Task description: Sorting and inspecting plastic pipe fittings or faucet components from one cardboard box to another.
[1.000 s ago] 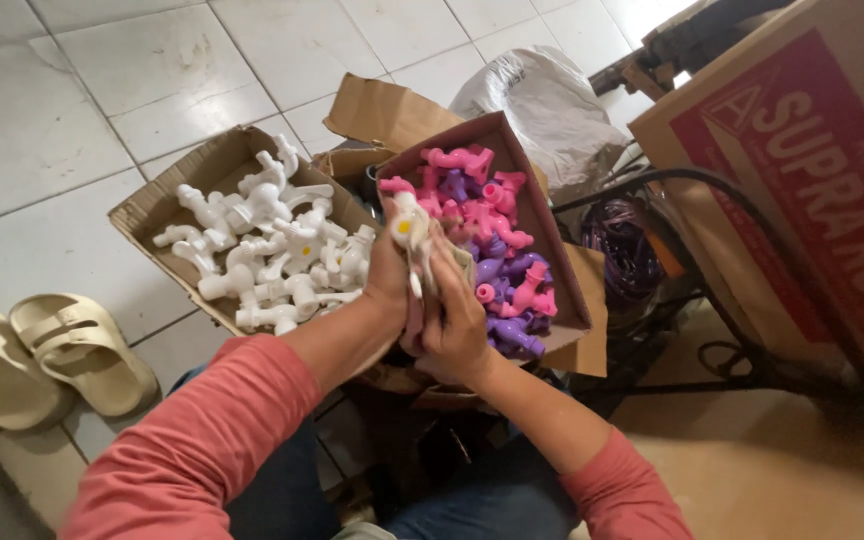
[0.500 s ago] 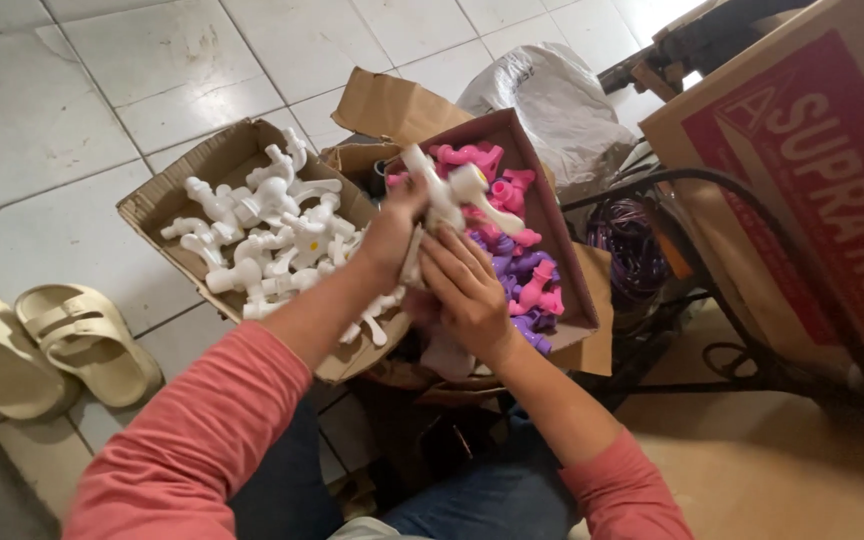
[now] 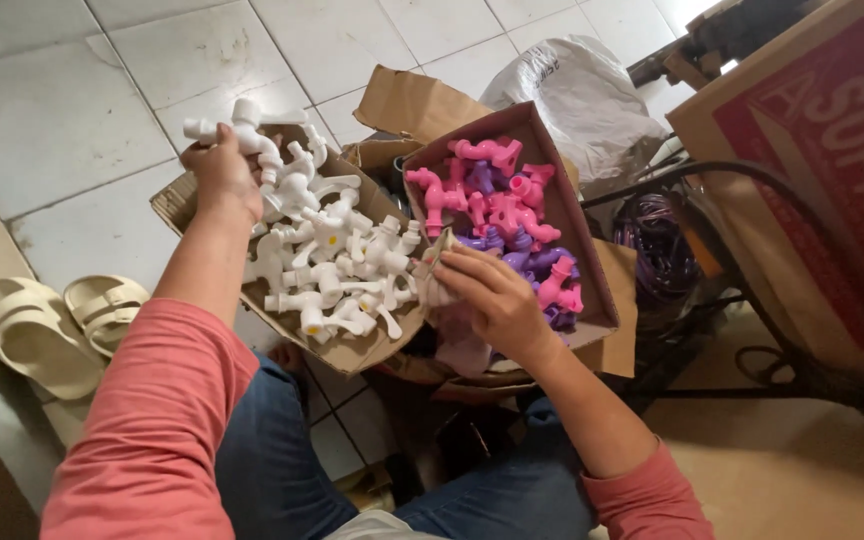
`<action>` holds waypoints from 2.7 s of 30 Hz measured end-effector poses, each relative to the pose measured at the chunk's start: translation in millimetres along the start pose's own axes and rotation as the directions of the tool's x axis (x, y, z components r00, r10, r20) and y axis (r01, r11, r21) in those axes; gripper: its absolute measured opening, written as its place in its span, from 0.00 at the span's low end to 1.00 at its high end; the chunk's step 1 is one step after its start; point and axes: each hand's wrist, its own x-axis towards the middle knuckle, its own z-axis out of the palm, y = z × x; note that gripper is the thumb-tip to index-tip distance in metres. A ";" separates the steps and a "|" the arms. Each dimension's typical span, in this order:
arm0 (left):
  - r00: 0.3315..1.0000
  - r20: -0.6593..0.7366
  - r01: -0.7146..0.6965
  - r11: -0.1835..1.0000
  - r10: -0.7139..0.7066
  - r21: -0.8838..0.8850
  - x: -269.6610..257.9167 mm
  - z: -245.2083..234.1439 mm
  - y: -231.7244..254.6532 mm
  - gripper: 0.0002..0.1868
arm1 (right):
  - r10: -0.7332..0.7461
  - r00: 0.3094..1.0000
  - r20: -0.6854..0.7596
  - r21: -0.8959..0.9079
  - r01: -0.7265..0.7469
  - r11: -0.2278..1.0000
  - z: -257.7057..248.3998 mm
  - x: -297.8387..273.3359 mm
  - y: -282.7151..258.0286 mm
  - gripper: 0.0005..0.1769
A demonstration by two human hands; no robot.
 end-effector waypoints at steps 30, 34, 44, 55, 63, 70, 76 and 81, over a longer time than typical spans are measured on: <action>0.769 0.553 -0.631 -0.523 -0.321 0.573 -121.7 -2.0 -86.4 0.31 | 0.037 0.995 0.096 0.108 -0.047 0.993 -10.3 -11.6 15.8 0.17; 0.712 0.617 -0.694 -0.465 -0.334 0.550 -145.8 3.4 -65.9 0.27 | 0.042 0.993 0.114 0.117 -0.055 0.992 -10.1 -12.2 15.3 0.18; 0.699 0.650 -0.714 -0.268 -0.297 0.646 -158.9 18.4 37.2 0.18 | 0.101 0.989 0.104 0.184 -0.119 0.976 -13.9 -8.2 13.4 0.29; 0.673 0.699 -0.734 -0.101 -0.242 0.671 -246.2 40.4 84.3 0.08 | 0.474 0.878 0.057 0.319 -0.466 0.825 -12.7 -29.8 34.2 0.25; 0.496 0.856 -0.785 0.346 -0.144 0.513 -251.1 62.6 33.8 0.18 | 0.477 0.848 0.231 0.301 -0.528 0.794 53.4 -63.9 54.0 0.12; 0.555 0.789 -0.545 0.602 -0.261 0.583 -263.9 66.3 52.0 0.33 | 0.575 0.812 -0.095 0.224 -0.546 0.807 33.4 -32.9 48.3 0.17; 0.455 0.655 0.054 0.753 -0.604 0.656 -273.7 78.4 21.7 0.54 | 0.543 0.829 -0.136 0.148 -0.525 0.838 29.5 -42.2 64.5 0.18; 0.461 0.700 0.120 0.820 -0.545 0.559 -262.3 80.3 23.3 0.33 | 0.620 0.746 -0.245 0.217 -0.581 0.785 24.6 -46.3 85.5 0.16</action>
